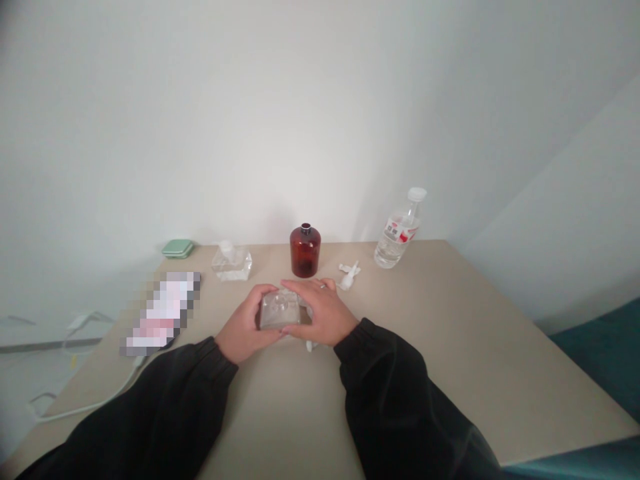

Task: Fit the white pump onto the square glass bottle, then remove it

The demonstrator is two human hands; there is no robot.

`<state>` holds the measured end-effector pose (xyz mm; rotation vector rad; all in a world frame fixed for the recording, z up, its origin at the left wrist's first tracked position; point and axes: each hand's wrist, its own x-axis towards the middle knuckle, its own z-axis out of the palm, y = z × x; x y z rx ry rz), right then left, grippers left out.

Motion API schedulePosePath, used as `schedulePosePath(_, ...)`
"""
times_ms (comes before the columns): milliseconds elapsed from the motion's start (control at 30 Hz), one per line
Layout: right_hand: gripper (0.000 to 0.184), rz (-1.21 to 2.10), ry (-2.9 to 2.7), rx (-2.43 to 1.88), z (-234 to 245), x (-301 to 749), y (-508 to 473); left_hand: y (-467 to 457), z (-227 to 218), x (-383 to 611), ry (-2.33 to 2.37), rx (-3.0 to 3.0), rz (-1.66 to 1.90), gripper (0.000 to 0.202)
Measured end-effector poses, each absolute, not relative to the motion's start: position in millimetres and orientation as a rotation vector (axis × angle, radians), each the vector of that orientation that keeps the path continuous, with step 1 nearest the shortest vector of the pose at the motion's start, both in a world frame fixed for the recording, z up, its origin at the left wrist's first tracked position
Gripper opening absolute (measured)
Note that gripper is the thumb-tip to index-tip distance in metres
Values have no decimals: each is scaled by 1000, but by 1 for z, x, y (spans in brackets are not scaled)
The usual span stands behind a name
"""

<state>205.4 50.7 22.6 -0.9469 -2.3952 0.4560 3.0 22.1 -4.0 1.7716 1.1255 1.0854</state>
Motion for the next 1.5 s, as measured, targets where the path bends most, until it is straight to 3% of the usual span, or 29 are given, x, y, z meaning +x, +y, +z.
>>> schedulePosePath(800, 88, 388, -2419, -959, 12, 207, 54, 27, -17, 0, 1062, 1818, 1071, 73)
schedulePosePath(867, 79, 384, -2413, -948, 14, 210, 54, 27, -18, -1, 1067, 1847, 1076, 78)
schedulePosePath(967, 48, 334, -2339, -1030, 18, 219, 53, 26, -19, -2, 1053, 1865, 1102, 83)
schedulePosePath(1100, 37, 190, -2115, -1313, 18, 235, 57, 23, -18, -3, 1060, 1851, 1150, 81)
schedulePosePath(1500, 54, 26, -2026, -1777, 4, 258, 74, 15, -17, -6, 1152, 1893, 1167, 79)
